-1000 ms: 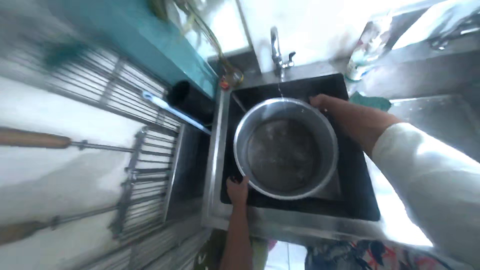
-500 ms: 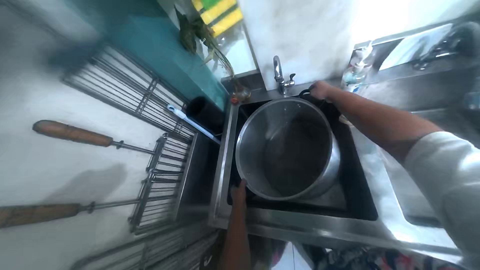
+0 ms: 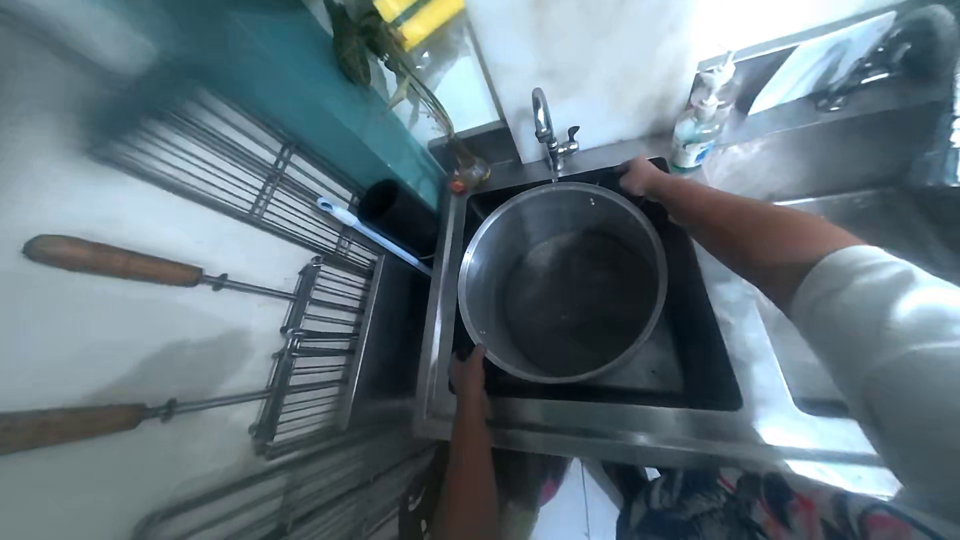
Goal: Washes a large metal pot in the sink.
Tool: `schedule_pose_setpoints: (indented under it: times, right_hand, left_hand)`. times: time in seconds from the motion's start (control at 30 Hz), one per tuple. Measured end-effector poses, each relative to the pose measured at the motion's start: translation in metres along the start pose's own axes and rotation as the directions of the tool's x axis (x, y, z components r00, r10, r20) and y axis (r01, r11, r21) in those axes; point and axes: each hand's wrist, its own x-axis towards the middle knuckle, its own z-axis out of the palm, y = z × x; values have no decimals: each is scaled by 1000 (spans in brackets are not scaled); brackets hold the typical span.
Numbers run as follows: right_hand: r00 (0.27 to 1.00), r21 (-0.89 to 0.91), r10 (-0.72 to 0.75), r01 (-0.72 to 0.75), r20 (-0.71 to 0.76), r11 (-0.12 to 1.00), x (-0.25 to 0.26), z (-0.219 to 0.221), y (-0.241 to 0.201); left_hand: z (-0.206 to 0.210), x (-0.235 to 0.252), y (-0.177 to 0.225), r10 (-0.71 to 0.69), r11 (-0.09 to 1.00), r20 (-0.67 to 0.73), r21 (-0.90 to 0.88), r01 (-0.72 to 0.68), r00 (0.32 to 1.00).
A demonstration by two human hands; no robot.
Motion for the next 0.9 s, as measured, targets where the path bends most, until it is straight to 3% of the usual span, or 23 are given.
schedule_pose_setpoints:
  times: [0.33,0.53,0.9]
  right_hand:
    - [997,61,-39,43,-64,997,3,-14,5]
    - [986,122,-147,156,-79,980,-20,-25,10]
    - [973,286,-171,210,-157,935,-73,-36,-13]
  left_hand:
    - [-38,-21,60,45,980,-11,-193,-46,999]
    - [-48,-45,62,148,940,-93,-295,-170,985]
    - [-61,-96,55,146,911,-287,-335,-242,947]
